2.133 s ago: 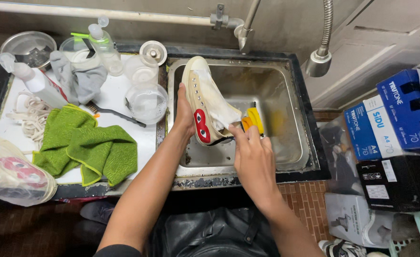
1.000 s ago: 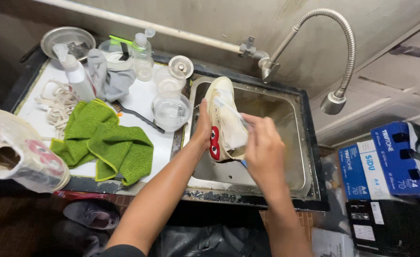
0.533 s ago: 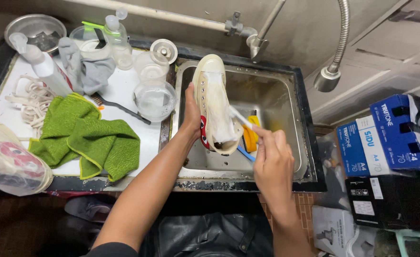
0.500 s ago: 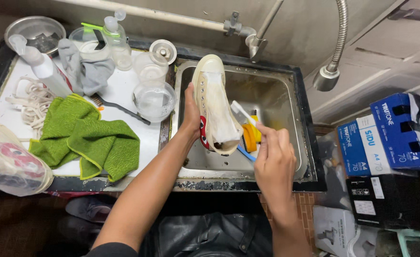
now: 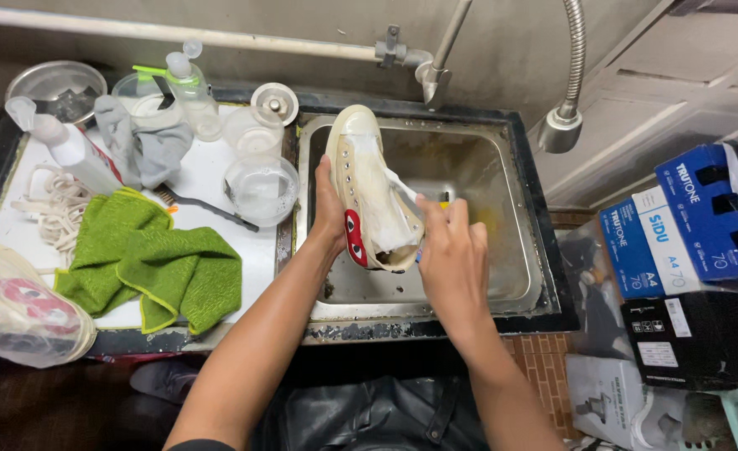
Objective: The person inserts a folded white paper towel into a beige high-top sneaker to maintain its shape. They then use a toothbrush to scrub the exterior of the shoe over a sink, focusing on the toe cap and side panels.
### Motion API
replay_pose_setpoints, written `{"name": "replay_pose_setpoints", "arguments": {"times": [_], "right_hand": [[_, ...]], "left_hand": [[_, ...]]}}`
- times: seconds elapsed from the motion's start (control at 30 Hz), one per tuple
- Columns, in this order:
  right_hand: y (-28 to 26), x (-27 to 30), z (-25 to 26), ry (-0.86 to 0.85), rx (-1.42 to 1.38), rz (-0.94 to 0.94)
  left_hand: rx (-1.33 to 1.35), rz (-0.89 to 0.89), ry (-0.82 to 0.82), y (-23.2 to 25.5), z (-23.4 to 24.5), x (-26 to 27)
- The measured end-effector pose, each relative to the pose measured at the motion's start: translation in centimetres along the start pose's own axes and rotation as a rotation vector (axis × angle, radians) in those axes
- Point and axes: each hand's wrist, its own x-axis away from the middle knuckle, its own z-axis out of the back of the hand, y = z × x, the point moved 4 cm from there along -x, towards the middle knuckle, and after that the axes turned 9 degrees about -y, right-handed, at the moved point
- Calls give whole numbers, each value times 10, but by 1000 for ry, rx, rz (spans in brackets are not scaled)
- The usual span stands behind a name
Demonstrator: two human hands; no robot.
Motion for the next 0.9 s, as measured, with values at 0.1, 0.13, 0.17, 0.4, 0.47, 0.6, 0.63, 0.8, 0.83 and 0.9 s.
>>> {"name": "replay_pose_setpoints", "arguments": {"times": [0.1,0.13,0.17,0.4,0.47,0.6,0.63,0.8,0.83,0.9], "right_hand": [[0,-6,-3,-31,7,9],[0,-8,-1,-30,8,14],[0,-9,2,-16,11,-2],[2,-21,-2,42,-32,-8],[2,-25,-10,-18,-23,14],[8,-30,-10,-33,-47,-26],[9,-36,-13,-36,-47,-14],[6,-39,-8,-32,-162,-25],[8,-45,-15,-36,-161,-15],[12,-51,-35,-161,-165,32]], "left_hand": [[-11,-3,-19,0,0,-3],[-8,-8,-19,1,-1,-3],[-11,-7,-28,3,-2,-3],[17,26,-24,5,-2,4],[2,34,-31,5,-8,10],[-22,82,-38,2,-5,10],[-13,75,-32,5,-6,11],[-43,112,-52,3,-5,11],[-34,106,-47,4,-3,9],[-92,137,-67,1,-3,6]]}}
